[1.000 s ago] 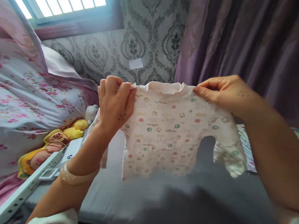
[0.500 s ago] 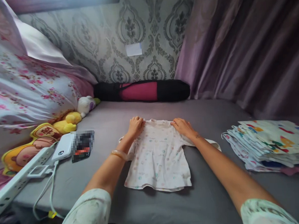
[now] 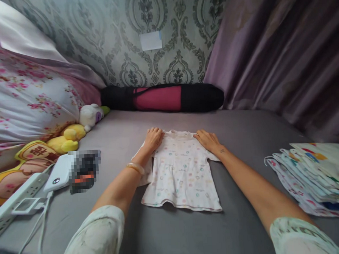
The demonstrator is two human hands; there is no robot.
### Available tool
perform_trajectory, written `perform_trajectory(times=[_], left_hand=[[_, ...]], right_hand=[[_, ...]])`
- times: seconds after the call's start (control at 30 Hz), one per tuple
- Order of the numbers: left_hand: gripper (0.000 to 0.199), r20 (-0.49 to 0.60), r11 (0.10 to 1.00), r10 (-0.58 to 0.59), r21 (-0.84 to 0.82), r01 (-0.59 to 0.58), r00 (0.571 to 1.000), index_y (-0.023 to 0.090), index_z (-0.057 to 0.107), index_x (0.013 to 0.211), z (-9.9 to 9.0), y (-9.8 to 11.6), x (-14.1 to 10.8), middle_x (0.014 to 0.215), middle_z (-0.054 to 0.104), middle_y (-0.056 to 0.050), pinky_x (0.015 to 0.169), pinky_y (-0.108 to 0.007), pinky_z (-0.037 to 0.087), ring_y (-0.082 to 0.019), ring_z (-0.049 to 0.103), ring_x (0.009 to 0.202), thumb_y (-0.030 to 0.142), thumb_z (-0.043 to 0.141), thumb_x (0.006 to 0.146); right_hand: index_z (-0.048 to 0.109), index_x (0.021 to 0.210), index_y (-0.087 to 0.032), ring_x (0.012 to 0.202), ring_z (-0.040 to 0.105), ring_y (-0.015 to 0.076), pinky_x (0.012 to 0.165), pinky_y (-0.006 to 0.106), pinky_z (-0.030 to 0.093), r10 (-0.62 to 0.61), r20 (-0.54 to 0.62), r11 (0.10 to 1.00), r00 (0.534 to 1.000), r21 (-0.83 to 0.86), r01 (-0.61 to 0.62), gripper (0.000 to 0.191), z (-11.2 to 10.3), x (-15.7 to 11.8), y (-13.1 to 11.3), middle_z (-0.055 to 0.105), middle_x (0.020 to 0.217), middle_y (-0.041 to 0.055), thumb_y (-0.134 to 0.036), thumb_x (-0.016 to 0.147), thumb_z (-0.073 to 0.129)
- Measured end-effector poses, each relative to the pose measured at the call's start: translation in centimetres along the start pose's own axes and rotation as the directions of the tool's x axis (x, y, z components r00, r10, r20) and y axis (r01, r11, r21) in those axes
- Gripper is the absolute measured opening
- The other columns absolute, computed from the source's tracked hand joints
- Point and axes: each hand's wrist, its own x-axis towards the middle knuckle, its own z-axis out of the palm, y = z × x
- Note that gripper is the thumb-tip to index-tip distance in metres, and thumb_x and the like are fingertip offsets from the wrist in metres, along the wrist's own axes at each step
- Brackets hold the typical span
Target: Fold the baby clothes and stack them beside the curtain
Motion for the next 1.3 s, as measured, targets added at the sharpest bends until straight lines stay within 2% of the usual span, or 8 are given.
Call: perform_trajectory(times=[0.27,0.5,0.67,0.83,1.0,1.13,1.23,1.3], left_hand=[[0.033,0.077,0.998,-0.06,-0.019,0.062,0.995,0.019,0.06,0.101,0.5,-0.5,3.8,0.109,0.062,-0.014,0.088,-0.039,0.033,-0.028,0.052,0.106,0.035,0.031,0.099],[0.025,0.21,0.977,-0.172,-0.088,0.193,0.962,0.018,0.06,0.105,0.8,-0.2,5.5,0.113,0.064,-0.014,0.087,-0.04,0.037,-0.028,0.056,0.106,0.029,0.04,0.094],[0.028,0.242,0.976,-0.12,-0.147,0.158,0.963,0.02,0.061,0.112,0.3,1.0,6.3,0.117,0.064,-0.012,0.091,-0.042,0.037,-0.028,0.055,0.112,0.022,0.044,0.09],[0.029,0.224,0.968,-0.1,-0.201,0.147,0.969,0.019,0.064,0.106,0.7,2.1,6.8,0.113,0.064,-0.012,0.091,-0.042,0.038,-0.029,0.055,0.111,0.034,0.041,0.094],[0.03,0.165,0.963,-0.152,-0.195,0.184,0.974,0.017,0.064,0.101,2.0,2.1,7.1,0.105,0.066,-0.013,0.086,-0.034,0.041,-0.025,0.058,0.103,0.032,0.039,0.096],[0.029,0.109,0.964,-0.203,-0.152,0.218,0.973,0.016,0.062,0.101,2.5,2.4,7.0,0.103,0.066,-0.013,0.085,-0.033,0.041,-0.024,0.059,0.098,0.033,0.04,0.095],[0.031,0.097,0.957,-0.254,-0.12,0.265,0.962,0.014,0.059,0.105,2.7,2.7,6.7,0.103,0.066,-0.015,0.084,-0.034,0.04,-0.025,0.059,0.098,0.034,0.038,0.095],[0.033,0.105,0.956,-0.266,-0.101,0.277,0.958,0.013,0.057,0.106,2.9,2.9,6.6,0.103,0.065,-0.016,0.083,-0.035,0.04,-0.026,0.059,0.098,0.035,0.035,0.096]], right_hand=[[0.059,0.113,-0.019,0.105,0.061,0.0251,0.082,0.035,0.041,-0.013,0.015,1.0,1.0,0.02,0.012,0.036,-0.2,4.1,1.1,0.063,0.12,0.0112,-0.041,0.102,0.032],[0.062,0.113,-0.017,0.113,0.055,0.027,0.091,0.037,0.037,0.039,-0.013,0.997,0.999,0.072,-0.037,0.034,-0.1,5.6,0.8,0.062,0.12,0.0133,-0.035,0.101,0.037],[0.058,0.125,-0.019,0.119,0.048,0.0282,0.096,0.041,0.033,-0.001,0.015,0.984,1.0,0.179,-0.001,0.036,0.2,6.6,-0.8,0.059,0.128,0.012,-0.033,0.101,0.036],[0.058,0.124,-0.02,0.118,0.048,0.0285,0.095,0.04,0.032,0.039,-0.009,0.978,0.999,0.206,-0.036,0.035,1.0,7.2,-2.1,0.058,0.126,0.0124,-0.033,0.1,0.037],[0.059,0.119,-0.02,0.115,0.047,0.029,0.094,0.04,0.032,0.114,-0.1,0.974,0.988,0.209,-0.091,0.033,2.0,7.0,-2.5,0.056,0.123,0.0142,-0.033,0.1,0.036],[0.054,0.122,-0.017,0.114,0.046,0.0294,0.094,0.04,0.032,0.141,-0.195,0.975,0.971,0.198,-0.102,0.032,2.5,6.8,-2.8,0.055,0.125,0.0156,-0.031,0.099,0.036],[0.052,0.124,-0.016,0.113,0.045,0.0293,0.093,0.04,0.032,0.133,-0.264,0.982,0.955,0.168,-0.091,0.031,2.7,6.7,-3.1,0.052,0.128,0.0164,-0.028,0.099,0.039],[0.056,0.118,-0.017,0.112,0.046,0.0293,0.092,0.039,0.033,0.104,-0.255,0.988,0.961,0.136,-0.071,0.028,2.8,6.7,-3.3,0.053,0.125,0.016,-0.027,0.099,0.039]])
